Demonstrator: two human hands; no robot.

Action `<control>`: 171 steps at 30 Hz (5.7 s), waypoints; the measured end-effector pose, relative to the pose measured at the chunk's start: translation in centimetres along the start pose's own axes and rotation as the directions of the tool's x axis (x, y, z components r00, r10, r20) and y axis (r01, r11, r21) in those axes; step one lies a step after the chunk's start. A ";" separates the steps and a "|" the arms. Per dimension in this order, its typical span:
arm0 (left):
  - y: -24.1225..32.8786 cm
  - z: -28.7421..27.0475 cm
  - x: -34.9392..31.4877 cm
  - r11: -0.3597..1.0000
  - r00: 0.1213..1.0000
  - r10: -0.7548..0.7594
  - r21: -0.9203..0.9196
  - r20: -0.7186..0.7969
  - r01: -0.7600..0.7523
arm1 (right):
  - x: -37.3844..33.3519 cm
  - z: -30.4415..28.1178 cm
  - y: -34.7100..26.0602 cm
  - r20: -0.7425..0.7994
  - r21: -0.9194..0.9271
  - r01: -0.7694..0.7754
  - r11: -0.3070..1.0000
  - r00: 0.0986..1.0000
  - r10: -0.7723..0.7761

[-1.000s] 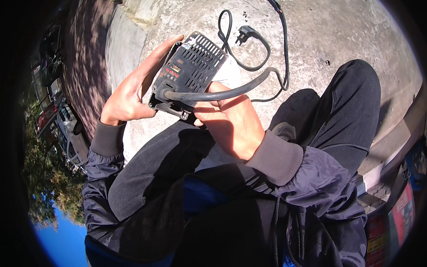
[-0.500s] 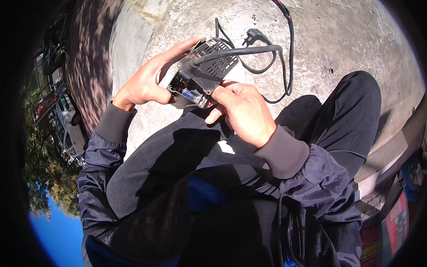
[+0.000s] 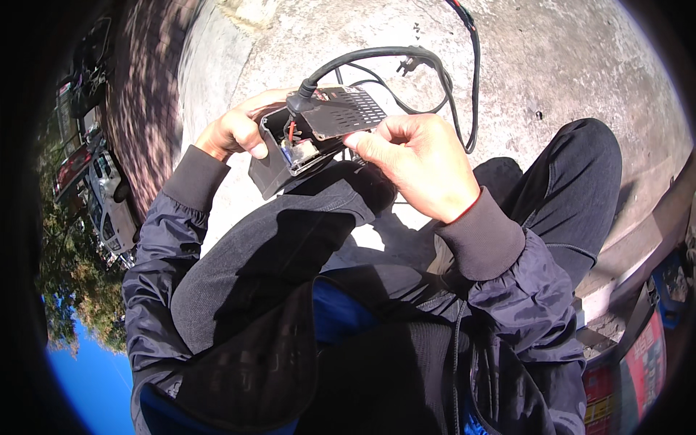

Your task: The person sits on the ground and uses a screwdriver to remove screws from a black electronic device with a fan. They open the casing, disconnect internal wires, and remove the metal cover to expose the internal components.

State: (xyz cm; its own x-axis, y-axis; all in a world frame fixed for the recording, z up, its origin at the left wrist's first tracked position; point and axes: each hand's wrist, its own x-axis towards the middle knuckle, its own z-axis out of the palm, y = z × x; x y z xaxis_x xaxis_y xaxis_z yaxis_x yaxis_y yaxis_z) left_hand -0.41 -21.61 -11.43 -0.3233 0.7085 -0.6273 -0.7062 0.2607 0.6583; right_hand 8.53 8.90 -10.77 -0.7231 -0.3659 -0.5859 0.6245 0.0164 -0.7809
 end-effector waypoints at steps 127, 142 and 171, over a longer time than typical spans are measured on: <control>-7.0 -6.4 -4.7 0.890 0.837 0.026 -0.369 -0.547 -0.269 | 8.3 6.5 -1.2 0.051 -0.113 -0.003 0.994 0.999 0.009; -8.8 -8.8 -4.8 0.742 0.837 0.077 -0.530 -0.541 -0.411 | 9.8 8.1 -0.7 0.040 -0.218 0.045 0.975 0.999 -0.037; -0.9 3.6 -1.9 0.999 0.854 0.040 0.048 -0.519 -0.017 | 3.3 3.5 1.4 0.059 -0.246 -0.043 0.968 0.996 0.059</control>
State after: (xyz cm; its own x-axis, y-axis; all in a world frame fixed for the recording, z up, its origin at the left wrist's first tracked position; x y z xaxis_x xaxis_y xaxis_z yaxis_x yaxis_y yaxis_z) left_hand 3.10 -20.78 -9.29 -0.6307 0.2753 -0.7255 -0.6696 0.2794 0.6882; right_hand 8.05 4.45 -13.02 -0.6660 -0.4187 -0.6174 0.5634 0.2602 -0.7842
